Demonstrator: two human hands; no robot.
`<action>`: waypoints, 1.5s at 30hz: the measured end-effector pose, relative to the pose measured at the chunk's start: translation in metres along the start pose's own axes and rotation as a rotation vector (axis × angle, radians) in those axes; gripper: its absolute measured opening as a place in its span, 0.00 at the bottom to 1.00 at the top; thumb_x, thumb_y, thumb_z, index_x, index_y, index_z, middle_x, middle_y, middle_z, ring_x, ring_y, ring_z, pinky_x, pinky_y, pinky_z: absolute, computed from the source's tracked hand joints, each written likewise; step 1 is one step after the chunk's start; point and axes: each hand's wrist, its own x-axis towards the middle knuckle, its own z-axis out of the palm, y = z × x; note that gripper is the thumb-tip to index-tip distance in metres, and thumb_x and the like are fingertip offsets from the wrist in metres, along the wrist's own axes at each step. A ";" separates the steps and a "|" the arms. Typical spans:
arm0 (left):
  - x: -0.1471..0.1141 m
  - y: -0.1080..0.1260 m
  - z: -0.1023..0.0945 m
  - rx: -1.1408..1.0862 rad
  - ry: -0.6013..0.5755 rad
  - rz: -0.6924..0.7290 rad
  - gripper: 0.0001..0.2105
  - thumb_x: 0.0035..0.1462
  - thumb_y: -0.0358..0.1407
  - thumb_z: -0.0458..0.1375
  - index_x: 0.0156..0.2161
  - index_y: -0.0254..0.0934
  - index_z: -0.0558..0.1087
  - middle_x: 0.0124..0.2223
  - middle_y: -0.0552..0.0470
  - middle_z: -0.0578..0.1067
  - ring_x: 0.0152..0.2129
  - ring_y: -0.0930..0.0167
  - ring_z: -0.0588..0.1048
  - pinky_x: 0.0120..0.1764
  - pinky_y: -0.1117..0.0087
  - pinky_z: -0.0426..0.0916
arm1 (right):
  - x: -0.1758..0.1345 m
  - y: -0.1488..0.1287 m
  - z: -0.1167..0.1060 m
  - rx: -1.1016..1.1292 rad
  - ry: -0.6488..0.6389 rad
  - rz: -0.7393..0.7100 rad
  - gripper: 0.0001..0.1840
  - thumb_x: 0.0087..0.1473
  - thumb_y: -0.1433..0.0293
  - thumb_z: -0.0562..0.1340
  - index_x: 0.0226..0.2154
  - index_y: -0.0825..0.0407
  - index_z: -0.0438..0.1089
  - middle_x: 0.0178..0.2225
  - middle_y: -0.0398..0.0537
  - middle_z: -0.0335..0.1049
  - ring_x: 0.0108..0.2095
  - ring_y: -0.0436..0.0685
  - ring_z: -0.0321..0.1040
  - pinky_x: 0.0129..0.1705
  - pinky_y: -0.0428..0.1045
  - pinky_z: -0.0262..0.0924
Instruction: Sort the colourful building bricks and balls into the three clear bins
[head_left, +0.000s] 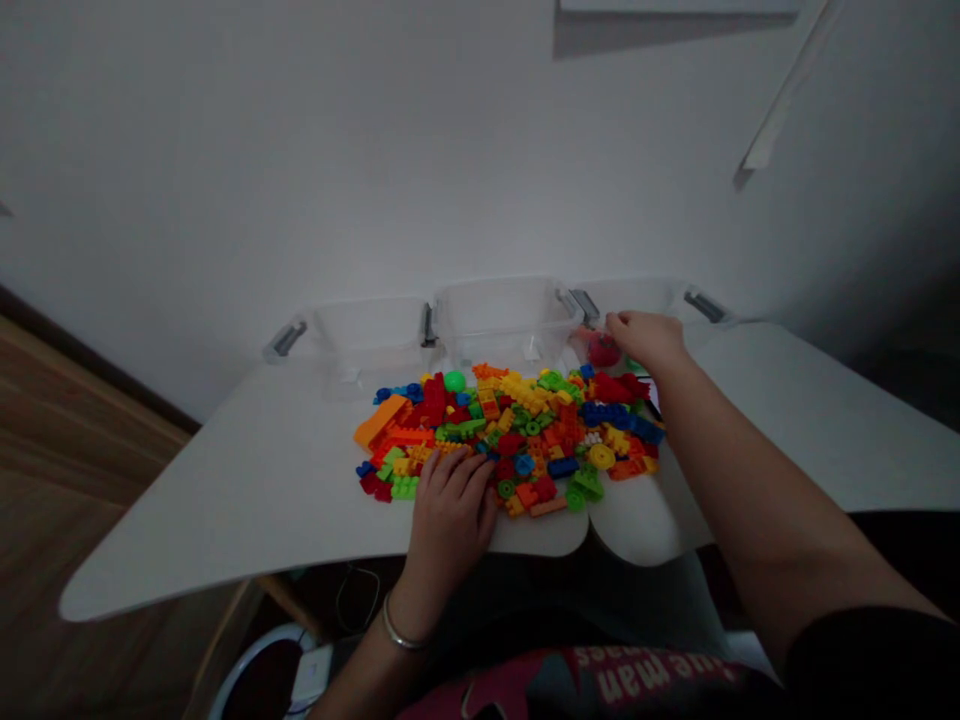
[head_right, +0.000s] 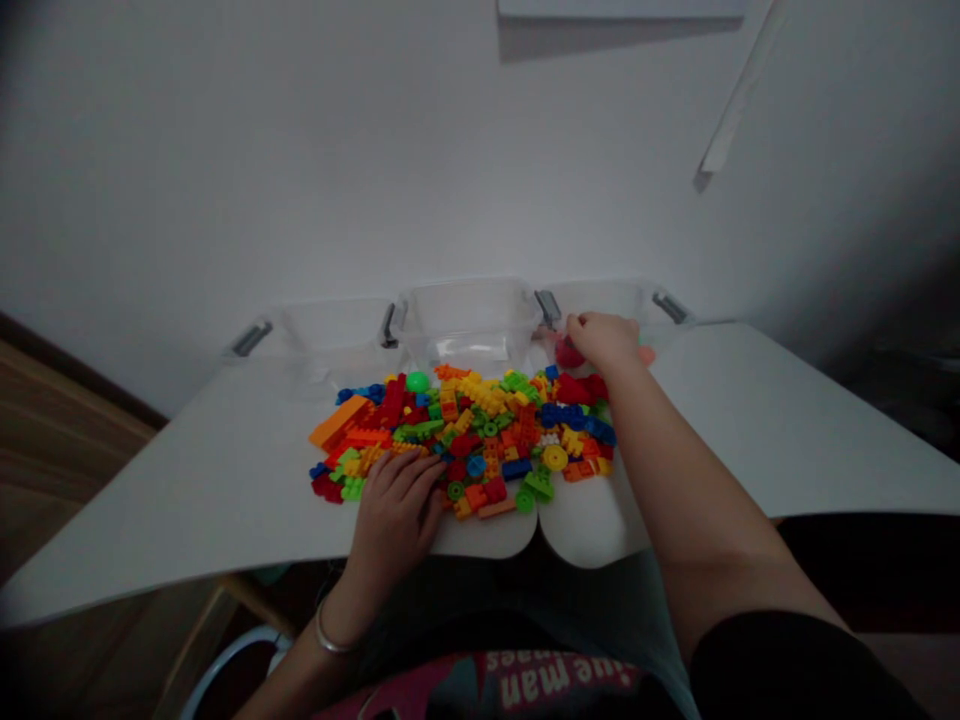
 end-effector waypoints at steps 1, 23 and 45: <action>0.000 0.000 -0.001 0.000 -0.001 0.000 0.11 0.60 0.31 0.54 0.46 0.37 0.76 0.46 0.47 0.80 0.48 0.59 0.73 0.56 0.47 0.62 | -0.001 0.001 0.000 0.074 0.042 -0.010 0.25 0.60 0.59 0.48 0.45 0.53 0.76 0.44 0.61 0.77 0.48 0.70 0.72 0.50 0.64 0.59; 0.001 -0.004 -0.002 0.003 -0.009 0.023 0.12 0.60 0.30 0.54 0.47 0.36 0.75 0.46 0.46 0.80 0.48 0.59 0.73 0.55 0.47 0.64 | -0.100 -0.148 0.031 0.309 0.012 -1.042 0.22 0.59 0.76 0.54 0.54 0.53 0.69 0.58 0.53 0.68 0.55 0.61 0.63 0.57 0.57 0.56; 0.002 -0.006 -0.001 0.002 -0.008 0.021 0.11 0.60 0.30 0.54 0.46 0.36 0.75 0.46 0.46 0.80 0.48 0.59 0.73 0.54 0.48 0.65 | -0.087 -0.183 0.038 -0.034 0.066 -1.112 0.16 0.65 0.72 0.51 0.50 0.55 0.69 0.48 0.59 0.71 0.48 0.62 0.66 0.45 0.54 0.60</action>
